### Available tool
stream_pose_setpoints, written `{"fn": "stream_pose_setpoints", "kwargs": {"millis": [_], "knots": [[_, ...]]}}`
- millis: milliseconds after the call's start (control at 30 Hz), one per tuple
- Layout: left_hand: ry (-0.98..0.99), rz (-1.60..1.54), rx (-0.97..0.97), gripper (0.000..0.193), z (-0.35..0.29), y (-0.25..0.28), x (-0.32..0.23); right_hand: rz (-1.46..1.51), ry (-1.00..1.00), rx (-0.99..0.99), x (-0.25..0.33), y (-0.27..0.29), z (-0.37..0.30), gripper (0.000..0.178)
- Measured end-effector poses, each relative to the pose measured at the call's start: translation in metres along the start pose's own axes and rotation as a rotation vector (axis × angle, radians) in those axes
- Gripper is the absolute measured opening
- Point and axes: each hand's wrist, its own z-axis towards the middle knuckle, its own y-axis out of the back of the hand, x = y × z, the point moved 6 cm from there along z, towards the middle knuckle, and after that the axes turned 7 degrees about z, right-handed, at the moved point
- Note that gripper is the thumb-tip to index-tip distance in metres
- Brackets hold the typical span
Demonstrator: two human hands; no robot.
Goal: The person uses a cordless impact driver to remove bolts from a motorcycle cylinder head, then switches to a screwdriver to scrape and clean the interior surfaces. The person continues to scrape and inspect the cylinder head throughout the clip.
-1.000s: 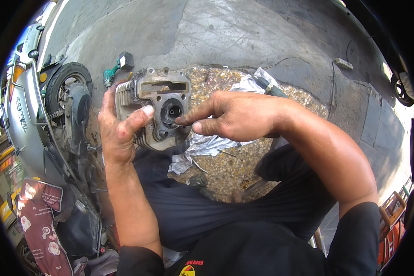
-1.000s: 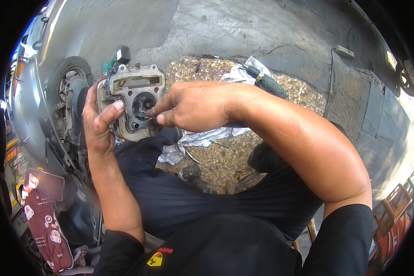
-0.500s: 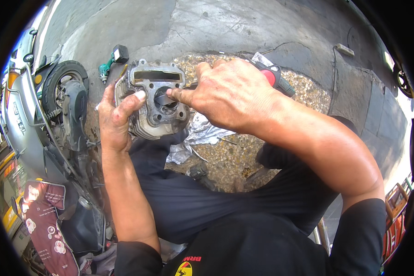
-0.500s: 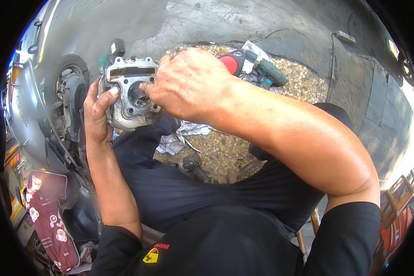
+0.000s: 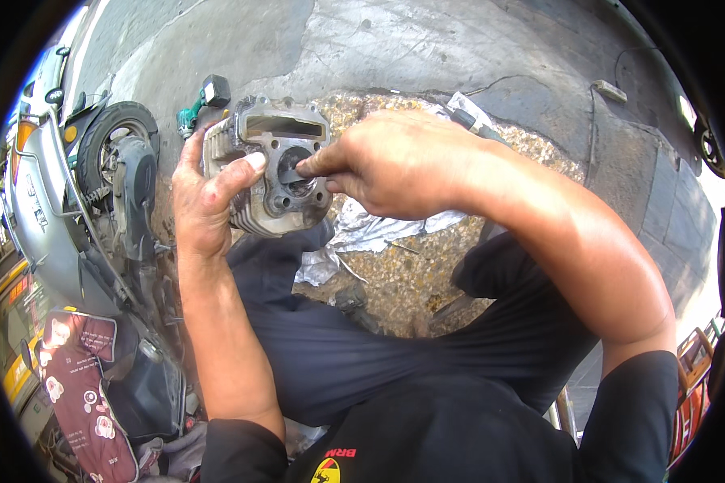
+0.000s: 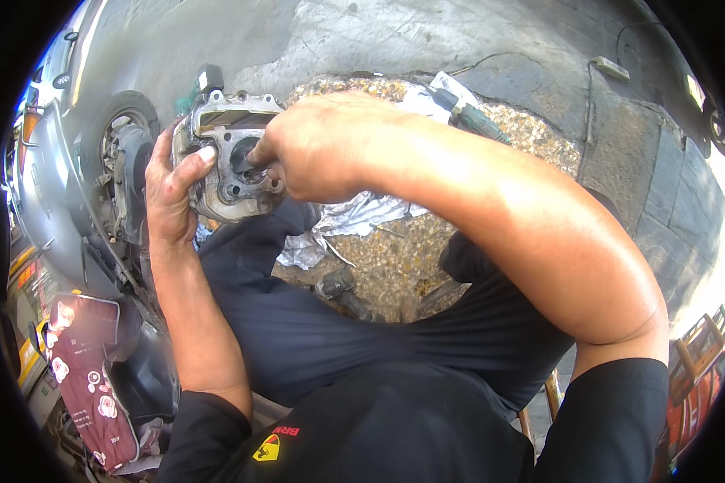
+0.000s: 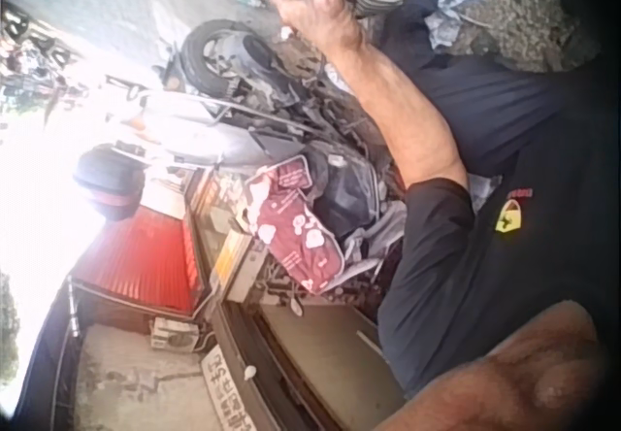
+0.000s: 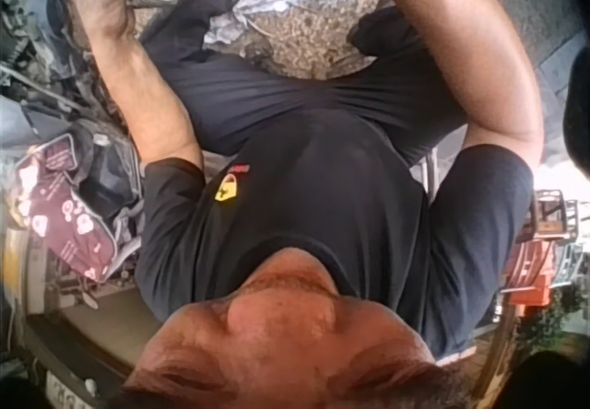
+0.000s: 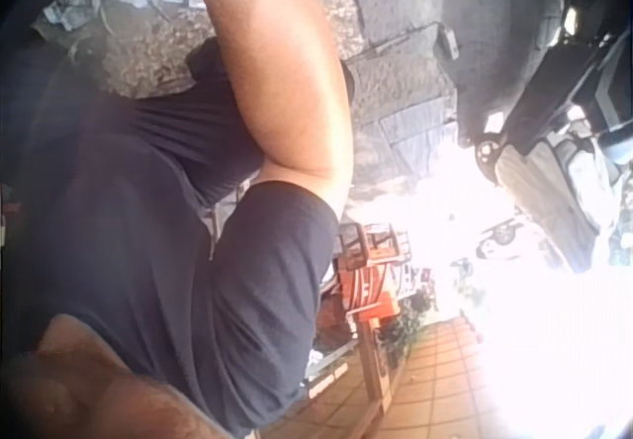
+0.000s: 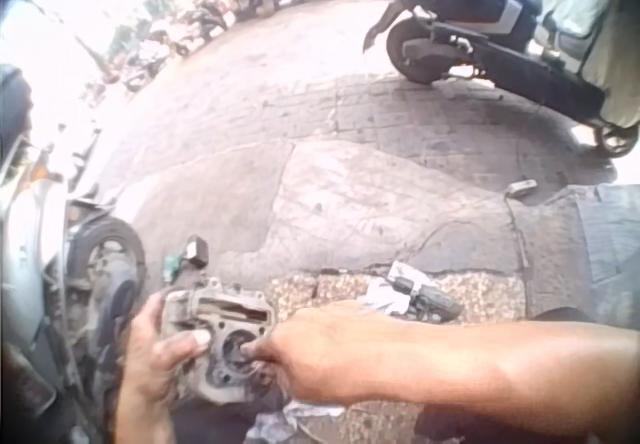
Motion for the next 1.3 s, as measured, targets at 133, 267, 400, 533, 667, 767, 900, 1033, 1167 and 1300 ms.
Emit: {"fn": "stream_pose_setpoints", "kwargs": {"millis": [133, 267, 400, 533, 667, 767, 900, 1033, 1167, 1300], "knots": [[0.037, 0.011, -0.010, 0.077, 0.002, 0.000, 0.006, -0.448, 0.087, -0.154, 0.014, 0.005, -0.006, 0.030], [0.073, -0.147, 0.006, 0.075, 0.001, 0.003, 0.008, -0.236, 0.127, -0.168, 0.011, 0.008, -0.005, 0.033], [0.018, -0.052, -0.013, 0.076, 0.001, 0.005, 0.003, 0.227, 0.024, 0.043, -0.005, -0.005, 0.003, 0.036], [0.008, -0.061, -0.010, 0.077, 0.000, 0.004, 0.001, 0.356, -0.023, 0.109, -0.009, -0.008, 0.005, 0.037], [0.010, 0.029, -0.028, 0.078, -0.001, 0.002, 0.002, 0.096, -0.047, 0.057, -0.004, -0.003, 0.003, 0.036], [0.007, -0.038, -0.051, 0.070, 0.002, 0.000, 0.005, -0.183, 0.062, -0.090, 0.006, 0.002, -0.004, 0.036], [0.069, -0.117, -0.036, 0.067, 0.004, 0.004, 0.012, -0.537, 0.175, -0.275, 0.014, 0.001, -0.010, 0.026], [0.068, -0.183, 0.007, 0.067, 0.003, 0.005, 0.015, -0.307, 0.176, -0.150, 0.006, 0.005, -0.008, 0.045], [0.075, -0.160, 0.042, 0.070, 0.003, 0.002, 0.017, -0.519, 0.306, -0.222, 0.018, 0.012, -0.009, 0.044], [0.095, -0.222, 0.040, 0.067, 0.002, 0.002, 0.014, -0.599, 0.279, -0.337, 0.024, 0.010, -0.011, 0.040]]}}
